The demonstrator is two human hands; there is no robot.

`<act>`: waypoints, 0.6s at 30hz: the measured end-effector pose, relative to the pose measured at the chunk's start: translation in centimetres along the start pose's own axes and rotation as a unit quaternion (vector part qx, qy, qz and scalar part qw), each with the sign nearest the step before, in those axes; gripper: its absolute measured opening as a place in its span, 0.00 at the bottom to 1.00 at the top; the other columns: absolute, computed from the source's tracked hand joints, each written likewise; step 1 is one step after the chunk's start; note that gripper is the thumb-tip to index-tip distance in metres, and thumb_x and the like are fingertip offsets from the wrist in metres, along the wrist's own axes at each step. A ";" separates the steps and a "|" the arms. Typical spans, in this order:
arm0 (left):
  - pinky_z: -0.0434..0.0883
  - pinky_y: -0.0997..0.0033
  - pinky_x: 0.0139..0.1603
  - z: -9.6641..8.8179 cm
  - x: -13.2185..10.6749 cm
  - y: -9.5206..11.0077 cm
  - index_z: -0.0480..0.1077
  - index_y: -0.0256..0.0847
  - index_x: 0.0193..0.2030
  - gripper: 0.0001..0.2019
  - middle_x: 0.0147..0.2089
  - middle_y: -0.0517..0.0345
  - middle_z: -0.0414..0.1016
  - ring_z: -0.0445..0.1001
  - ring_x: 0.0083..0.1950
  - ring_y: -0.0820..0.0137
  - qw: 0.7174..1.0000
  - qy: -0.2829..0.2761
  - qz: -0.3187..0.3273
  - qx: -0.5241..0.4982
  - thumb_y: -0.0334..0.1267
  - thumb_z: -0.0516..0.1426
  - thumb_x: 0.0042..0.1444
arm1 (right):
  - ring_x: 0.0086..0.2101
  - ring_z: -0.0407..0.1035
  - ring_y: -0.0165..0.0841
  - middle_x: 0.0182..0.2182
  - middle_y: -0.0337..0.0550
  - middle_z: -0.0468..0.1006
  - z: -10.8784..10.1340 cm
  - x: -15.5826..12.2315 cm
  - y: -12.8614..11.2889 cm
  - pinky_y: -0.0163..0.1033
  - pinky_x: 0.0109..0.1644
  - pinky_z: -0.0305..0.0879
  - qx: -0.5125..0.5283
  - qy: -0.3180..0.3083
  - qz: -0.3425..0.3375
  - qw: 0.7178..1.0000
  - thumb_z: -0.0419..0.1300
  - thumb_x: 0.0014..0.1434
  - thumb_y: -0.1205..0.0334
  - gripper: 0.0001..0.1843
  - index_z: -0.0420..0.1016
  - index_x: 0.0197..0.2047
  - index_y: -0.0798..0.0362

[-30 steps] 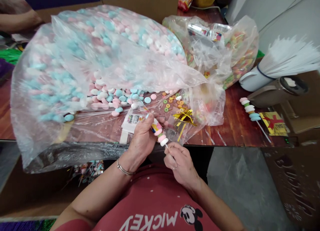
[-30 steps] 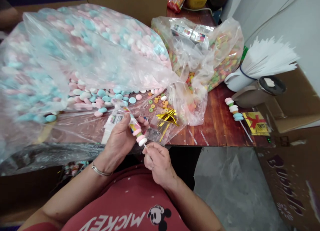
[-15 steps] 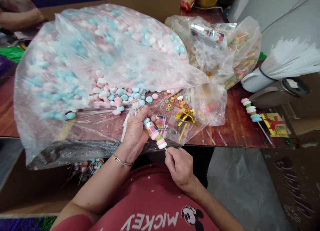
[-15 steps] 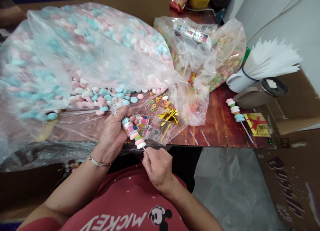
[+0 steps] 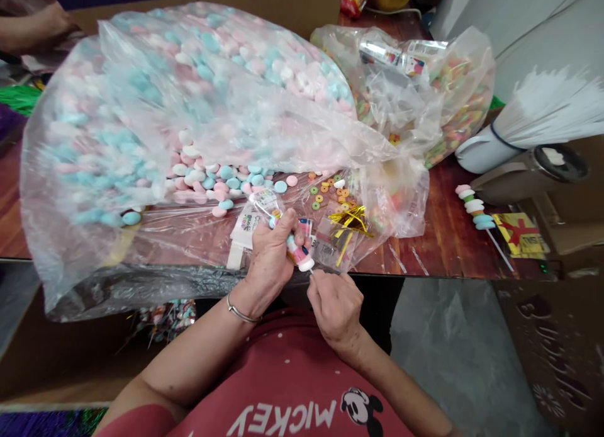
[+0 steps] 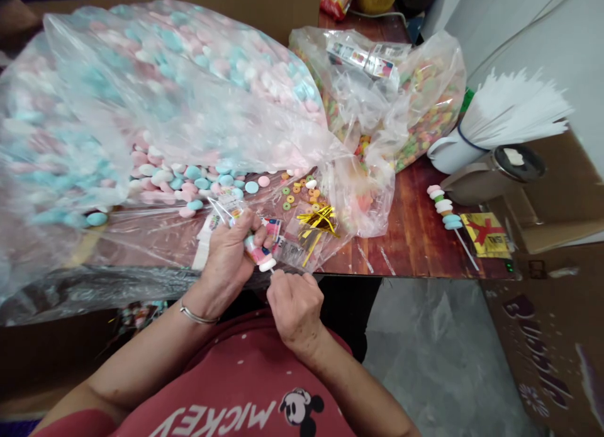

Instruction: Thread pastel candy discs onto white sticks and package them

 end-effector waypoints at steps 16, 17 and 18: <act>0.74 0.66 0.37 -0.5 0.0 1.1 0.73 0.36 0.35 0.27 0.31 0.53 0.78 0.78 0.35 0.64 1.000 -0.012 -0.015 -0.005 0.59 0.67 0.40 | 0.17 0.51 0.23 0.15 0.29 0.59 3.1 -0.6 2.4 0.30 0.21 0.48 0.506 -0.104 0.409 0.752 0.56 0.61 0.54 0.13 0.67 0.28 0.52; 0.74 0.66 0.36 -0.6 0.4 1.6 0.72 0.36 0.35 0.25 0.31 0.54 0.78 0.78 0.33 0.65 1.000 -0.004 -0.009 -0.005 0.57 0.67 0.41 | 0.17 0.52 0.23 0.15 0.29 0.60 3.1 -0.6 2.4 0.30 0.21 0.49 0.494 -0.113 0.405 0.761 0.55 0.61 0.53 0.13 0.67 0.29 0.52; 0.74 0.68 0.35 -0.7 0.8 2.0 0.72 0.36 0.34 0.23 0.29 0.56 0.77 0.78 0.31 0.66 1.000 0.001 -0.007 -0.002 0.54 0.68 0.42 | 0.17 0.52 0.23 0.15 0.29 0.60 3.0 -0.5 2.3 0.30 0.21 0.50 0.481 -0.121 0.398 0.772 0.55 0.61 0.53 0.13 0.67 0.29 0.52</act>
Point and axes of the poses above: each hand's wrist, its own x-axis towards the middle knuckle, its own z-axis out of the palm, y = z × x, the point moved 6 cm from there along x, towards the middle knuckle
